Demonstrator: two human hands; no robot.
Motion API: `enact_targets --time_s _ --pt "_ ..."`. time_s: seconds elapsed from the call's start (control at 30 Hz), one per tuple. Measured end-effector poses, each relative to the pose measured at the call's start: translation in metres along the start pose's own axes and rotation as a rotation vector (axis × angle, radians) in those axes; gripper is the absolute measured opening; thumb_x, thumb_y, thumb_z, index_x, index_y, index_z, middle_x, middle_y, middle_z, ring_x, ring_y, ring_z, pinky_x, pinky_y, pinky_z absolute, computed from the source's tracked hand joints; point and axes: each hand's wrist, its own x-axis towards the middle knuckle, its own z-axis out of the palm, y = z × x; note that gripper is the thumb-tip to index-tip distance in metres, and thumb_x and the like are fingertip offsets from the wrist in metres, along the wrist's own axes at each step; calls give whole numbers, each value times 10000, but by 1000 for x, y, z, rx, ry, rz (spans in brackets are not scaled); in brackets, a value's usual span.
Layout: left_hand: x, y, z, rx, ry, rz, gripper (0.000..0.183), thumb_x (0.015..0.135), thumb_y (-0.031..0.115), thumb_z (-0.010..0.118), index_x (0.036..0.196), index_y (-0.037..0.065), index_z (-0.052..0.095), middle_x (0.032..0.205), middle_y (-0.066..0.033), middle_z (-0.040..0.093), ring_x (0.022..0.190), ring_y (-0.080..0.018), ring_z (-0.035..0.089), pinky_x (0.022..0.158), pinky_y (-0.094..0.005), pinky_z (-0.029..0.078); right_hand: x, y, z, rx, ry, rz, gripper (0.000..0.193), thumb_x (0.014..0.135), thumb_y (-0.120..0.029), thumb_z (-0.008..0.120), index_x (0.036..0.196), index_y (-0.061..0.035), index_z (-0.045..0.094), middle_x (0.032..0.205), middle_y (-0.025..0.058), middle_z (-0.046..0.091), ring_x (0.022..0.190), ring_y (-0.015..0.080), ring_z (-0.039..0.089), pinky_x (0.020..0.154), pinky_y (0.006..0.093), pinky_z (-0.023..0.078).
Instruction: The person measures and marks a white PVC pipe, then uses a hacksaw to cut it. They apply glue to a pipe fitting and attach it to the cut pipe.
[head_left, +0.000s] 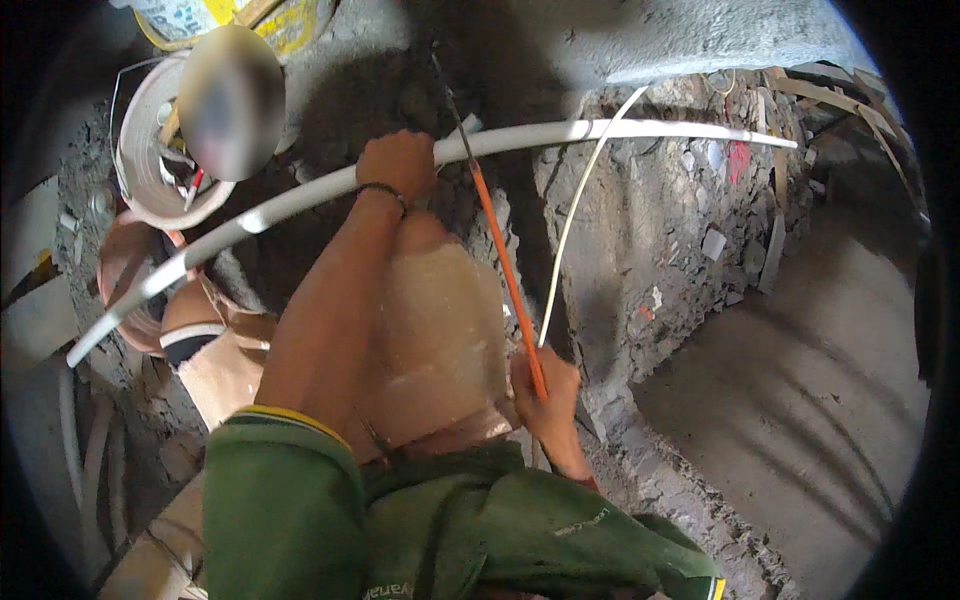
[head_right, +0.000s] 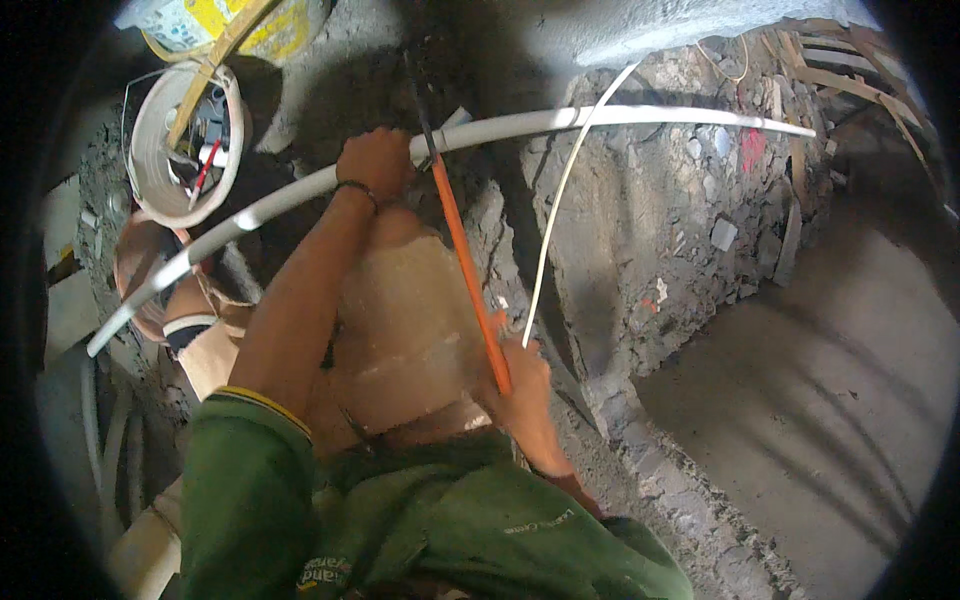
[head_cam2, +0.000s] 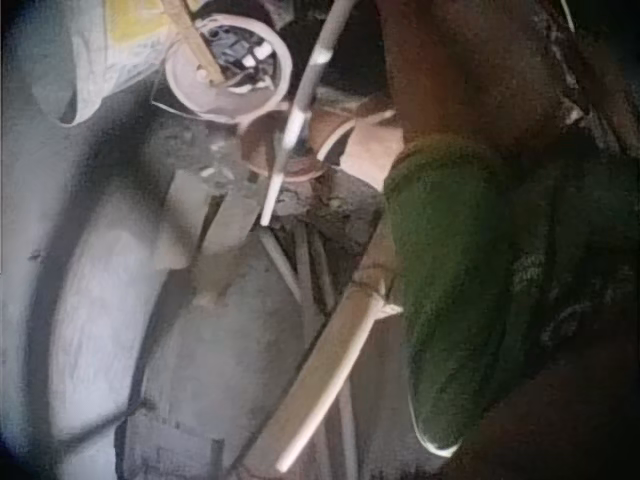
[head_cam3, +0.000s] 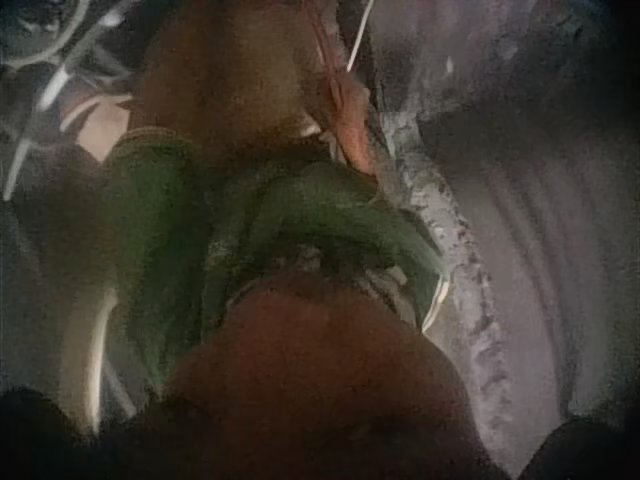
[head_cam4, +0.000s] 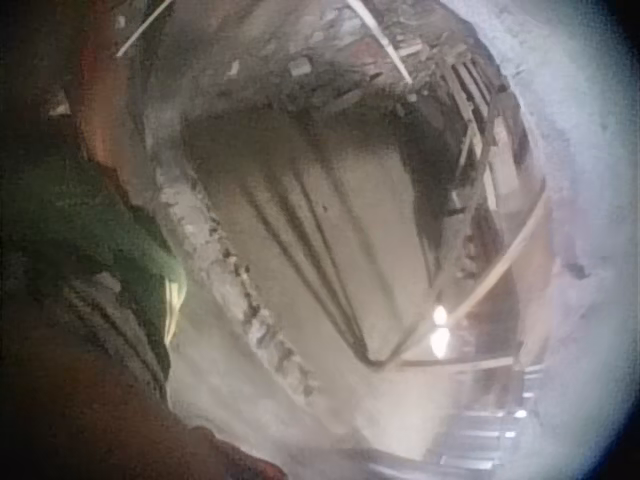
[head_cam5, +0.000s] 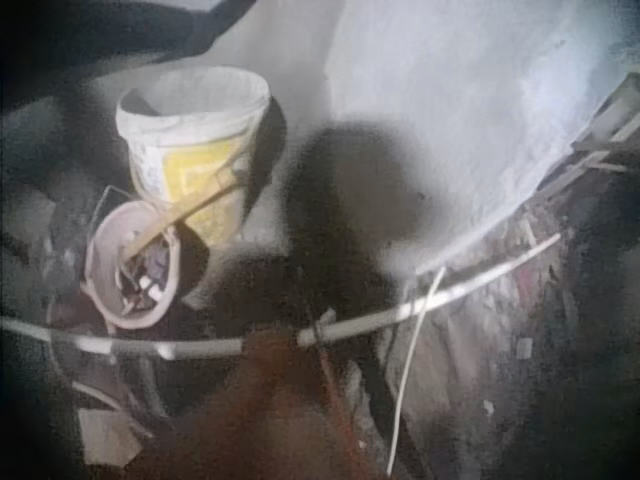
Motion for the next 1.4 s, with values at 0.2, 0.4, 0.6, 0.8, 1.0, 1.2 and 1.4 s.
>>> enact_targets --time_s 0.2,0.4,0.6,0.8,1.0,1.2,1.4 --pt "1 5 -2 -32 8 -13 199 851 228 664 999 141 763 957 -116 747 888 -310 738 787 -438 591 92 0 27 105 291 -227 166 920 -193 652 892 -30 662 616 170 571 539 376 575 510 419 441" --pt "3 0 7 -86 -42 10 226 861 216 617 1026 128 744 1006 -158 733 894 -332 732 802 -467 584 86 3 33 12 198 -227 250 911 -171 655 1098 -4 660 794 186 662 648 373 645 577 430 472" --pt "5 -3 8 -66 11 5 216 861 217 624 1015 120 742 969 -144 737 884 -326 733 784 -462 585 73 10 25 73 219 -169 173 940 -150 614 942 17 658 733 194 618 557 327 593 514 356 449" --pt "0 3 -7 -105 -91 11 220 850 212 667 1032 120 746 1005 -118 743 913 -292 738 800 -438 586 116 -15 34 72 189 -188 248 904 -157 647 1092 4 668 758 202 647 647 356 654 564 391 498" --pt "2 -3 1 -37 -1 -6 197 835 231 676 971 117 761 1002 -125 746 914 -296 737 804 -427 584 58 4 14 24 77 -122 198 856 -148 697 982 3 676 702 196 646 608 371 661 532 433 501" --pt "11 1 -5 -21 -24 65 250 815 241 673 1004 97 752 952 -143 746 884 -315 737 793 -443 588 120 -17 10 269 304 -215 156 886 -144 696 803 -29 633 600 144 553 503 288 561 491 378 418" --pt "9 -9 -5 25 64 156 366 829 323 696 1109 101 617 926 -140 728 848 -329 728 740 -470 581 25 -1 -9 167 385 -214 115 814 -38 714 823 -16 601 628 116 567 490 262 556 492 339 437"
